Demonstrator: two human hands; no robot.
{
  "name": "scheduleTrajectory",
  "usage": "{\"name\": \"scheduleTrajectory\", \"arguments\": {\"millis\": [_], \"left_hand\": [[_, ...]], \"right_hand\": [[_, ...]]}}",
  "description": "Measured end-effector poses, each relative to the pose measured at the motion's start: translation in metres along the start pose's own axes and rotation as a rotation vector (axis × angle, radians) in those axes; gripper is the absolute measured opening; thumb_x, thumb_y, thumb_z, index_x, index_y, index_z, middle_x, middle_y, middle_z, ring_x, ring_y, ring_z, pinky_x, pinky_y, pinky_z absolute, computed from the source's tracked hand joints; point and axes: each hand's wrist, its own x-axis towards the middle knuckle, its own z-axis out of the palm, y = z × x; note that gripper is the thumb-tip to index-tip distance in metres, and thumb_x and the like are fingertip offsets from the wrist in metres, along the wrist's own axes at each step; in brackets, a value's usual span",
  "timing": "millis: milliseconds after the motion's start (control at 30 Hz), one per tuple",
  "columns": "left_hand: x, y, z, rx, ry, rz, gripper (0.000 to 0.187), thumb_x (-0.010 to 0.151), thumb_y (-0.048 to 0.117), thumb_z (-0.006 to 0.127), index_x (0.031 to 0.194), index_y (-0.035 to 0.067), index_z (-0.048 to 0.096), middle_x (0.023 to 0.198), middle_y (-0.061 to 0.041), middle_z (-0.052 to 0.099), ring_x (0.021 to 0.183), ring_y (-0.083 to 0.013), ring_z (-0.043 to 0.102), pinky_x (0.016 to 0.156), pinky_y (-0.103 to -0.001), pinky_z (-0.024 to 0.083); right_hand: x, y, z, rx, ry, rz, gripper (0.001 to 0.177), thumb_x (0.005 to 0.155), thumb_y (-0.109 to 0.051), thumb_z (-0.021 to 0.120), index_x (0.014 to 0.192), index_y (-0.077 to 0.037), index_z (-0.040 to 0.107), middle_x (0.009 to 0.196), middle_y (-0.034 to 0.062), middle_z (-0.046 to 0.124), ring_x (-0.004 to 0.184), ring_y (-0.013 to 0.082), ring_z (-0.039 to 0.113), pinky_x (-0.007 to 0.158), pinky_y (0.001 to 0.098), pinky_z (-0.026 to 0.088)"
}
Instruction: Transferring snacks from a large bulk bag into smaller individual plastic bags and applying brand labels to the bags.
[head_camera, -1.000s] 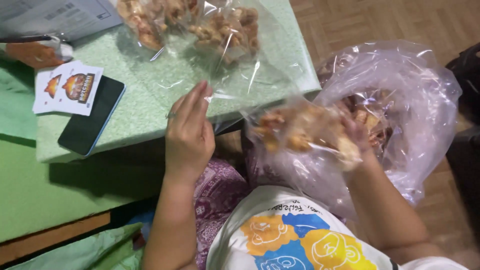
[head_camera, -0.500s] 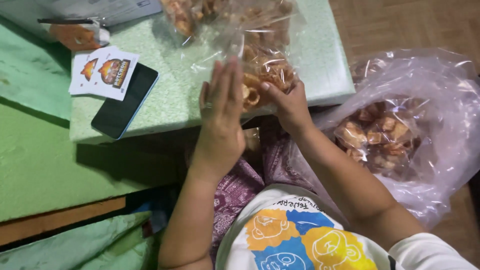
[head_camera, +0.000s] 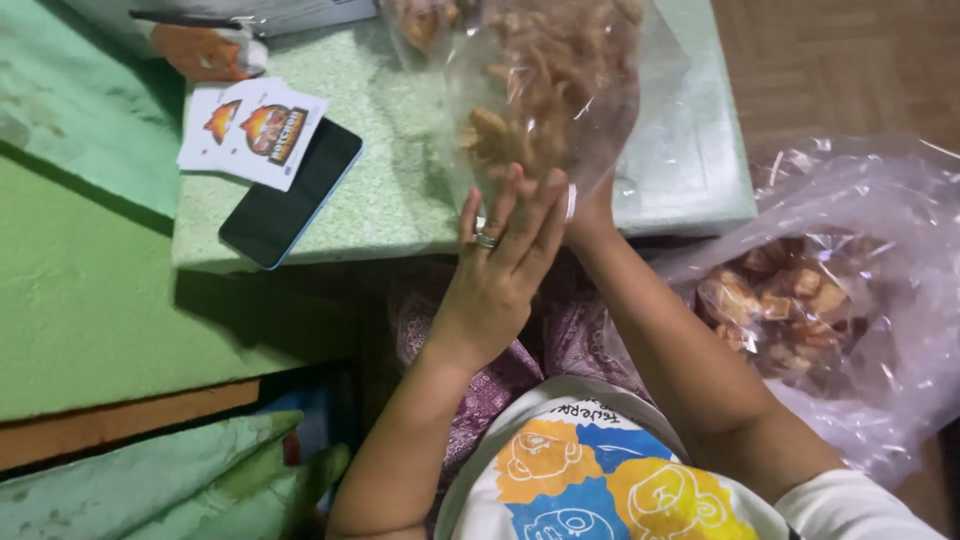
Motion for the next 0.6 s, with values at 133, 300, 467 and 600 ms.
{"name": "scheduleTrajectory", "arguments": {"millis": [133, 300, 467, 600], "left_hand": [[0.001, 0.004, 0.004, 0.057, -0.099, 0.046, 0.062, 0.099, 0.001, 0.046, 0.156, 0.015, 0.027, 0.162, -0.001, 0.014, 0.153, -0.0316, 0.013, 0.124, -0.062, 0.021], [0.005, 0.007, 0.003, 0.129, -0.1, 0.1, 0.057, 0.101, 0.005, 0.046, 0.154, 0.017, 0.029, 0.16, 0.001, 0.02, 0.151, -0.0317, 0.018, 0.122, -0.058, 0.028], [0.003, 0.007, 0.005, 0.207, -0.071, 0.149, 0.055, 0.102, 0.006, 0.047, 0.154, 0.019, 0.033, 0.159, 0.002, 0.021, 0.149, -0.0298, 0.024, 0.117, -0.058, 0.036], [-0.002, 0.006, 0.011, 0.217, -0.064, 0.17, 0.056, 0.102, 0.003, 0.049, 0.153, 0.019, 0.034, 0.159, 0.002, 0.021, 0.148, -0.031, 0.025, 0.115, -0.06, 0.038]], "right_hand": [[0.0, 0.008, 0.025, -0.168, 0.019, -0.087, 0.063, 0.078, -0.048, 0.084, 0.124, -0.023, 0.05, 0.129, 0.0107, 0.038, 0.119, 0.0319, 0.045, 0.098, 0.048, 0.045], [0.005, 0.012, 0.042, -0.338, 0.059, -0.186, 0.069, 0.079, -0.052, 0.087, 0.131, -0.027, 0.049, 0.141, 0.0129, 0.025, 0.131, 0.0387, 0.035, 0.107, 0.0559, 0.04], [0.009, -0.001, 0.05, -0.44, 0.043, -0.2, 0.071, 0.082, -0.057, 0.084, 0.136, -0.032, 0.046, 0.154, 0.0149, 0.009, 0.145, 0.0444, 0.018, 0.116, 0.0656, 0.026], [0.019, 0.007, 0.06, -0.467, 0.003, -0.058, 0.072, 0.086, -0.061, 0.076, 0.143, -0.039, 0.038, 0.158, 0.0116, 0.002, 0.148, 0.0453, 0.01, 0.115, 0.0667, 0.023]]}}
